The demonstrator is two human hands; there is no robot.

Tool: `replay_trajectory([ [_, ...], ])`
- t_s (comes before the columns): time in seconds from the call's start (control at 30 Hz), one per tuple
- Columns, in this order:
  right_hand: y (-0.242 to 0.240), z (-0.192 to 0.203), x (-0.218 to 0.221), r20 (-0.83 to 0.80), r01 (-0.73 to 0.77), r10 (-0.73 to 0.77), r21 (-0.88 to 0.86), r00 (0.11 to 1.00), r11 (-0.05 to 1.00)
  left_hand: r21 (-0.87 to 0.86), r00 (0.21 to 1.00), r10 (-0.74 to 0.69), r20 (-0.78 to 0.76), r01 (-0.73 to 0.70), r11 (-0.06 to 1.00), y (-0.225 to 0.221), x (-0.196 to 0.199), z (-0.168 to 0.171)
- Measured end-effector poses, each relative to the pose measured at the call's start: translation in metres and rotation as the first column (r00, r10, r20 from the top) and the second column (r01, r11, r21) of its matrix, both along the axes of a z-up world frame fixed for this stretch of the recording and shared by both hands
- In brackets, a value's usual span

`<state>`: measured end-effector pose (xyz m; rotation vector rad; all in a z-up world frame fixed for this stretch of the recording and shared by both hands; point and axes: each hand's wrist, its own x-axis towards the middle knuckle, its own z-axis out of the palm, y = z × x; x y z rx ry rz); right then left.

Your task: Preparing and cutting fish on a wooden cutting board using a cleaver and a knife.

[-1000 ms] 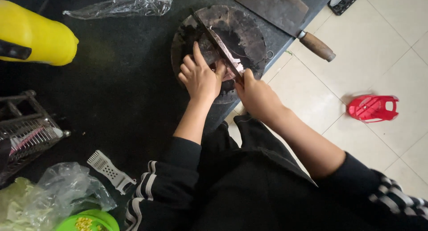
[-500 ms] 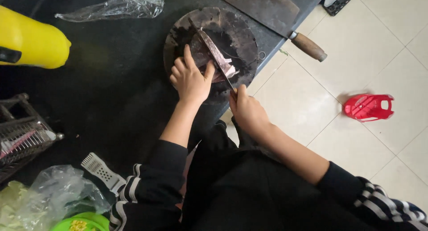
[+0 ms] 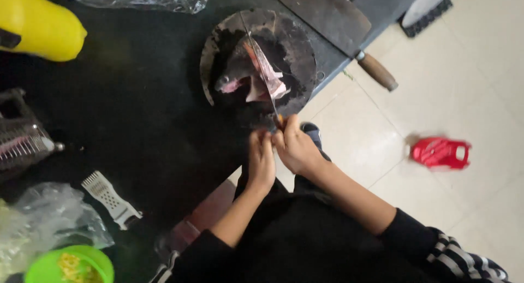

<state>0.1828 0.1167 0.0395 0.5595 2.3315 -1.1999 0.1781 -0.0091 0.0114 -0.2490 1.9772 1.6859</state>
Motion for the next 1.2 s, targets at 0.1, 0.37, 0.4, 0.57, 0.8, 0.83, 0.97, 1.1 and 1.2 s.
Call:
replay_trajectory([
  [0.1,0.019,-0.008,0.002,-0.055,-0.167,0.169,0.042,0.984,0.985,0.009,0.986,-0.028,0.167,0.027,1.0,0.013,0.009,0.002],
  [0.37,0.168,-0.044,-0.023,-0.442,-0.208,0.452,0.498,0.775,0.842,-0.316,0.97,0.128,-0.206,-0.19,0.929,0.082,0.028,0.018],
  [0.4,0.199,-0.07,-0.031,-0.394,-0.011,0.577,0.819,0.715,0.574,-0.426,0.958,0.093,-0.271,-0.206,0.881,0.089,0.03,0.016],
  [0.57,0.288,-0.115,-0.034,-0.446,-0.078,0.489,0.675,0.75,0.734,-0.63,0.943,0.161,-0.29,-0.314,0.71,0.129,0.046,0.011],
  [0.8,0.338,-0.127,-0.062,-0.268,-0.18,0.213,0.145,0.94,0.973,-0.684,0.953,0.167,-0.252,-0.298,0.666,0.144,0.037,0.013],
  [0.83,0.334,-0.116,-0.055,-0.27,-0.199,0.235,0.153,0.934,0.968,-0.678,0.949,0.189,-0.254,-0.314,0.665,0.145,0.037,0.005],
  [0.97,0.318,-0.059,-0.027,-0.099,-0.174,0.169,-0.052,0.981,0.983,-0.693,0.941,0.182,-0.285,-0.334,0.639,0.153,0.032,-0.005],
  [1.1,0.311,0.0,0.002,-0.163,-0.261,0.291,0.185,0.943,0.947,-0.722,0.922,0.187,-0.338,-0.382,0.577,0.158,0.034,-0.005],
  [1.2,0.317,0.0,-0.008,-0.379,-0.257,0.309,0.183,0.872,0.949,-0.745,0.906,0.19,-0.377,-0.419,0.519,0.169,0.034,-0.036],
])
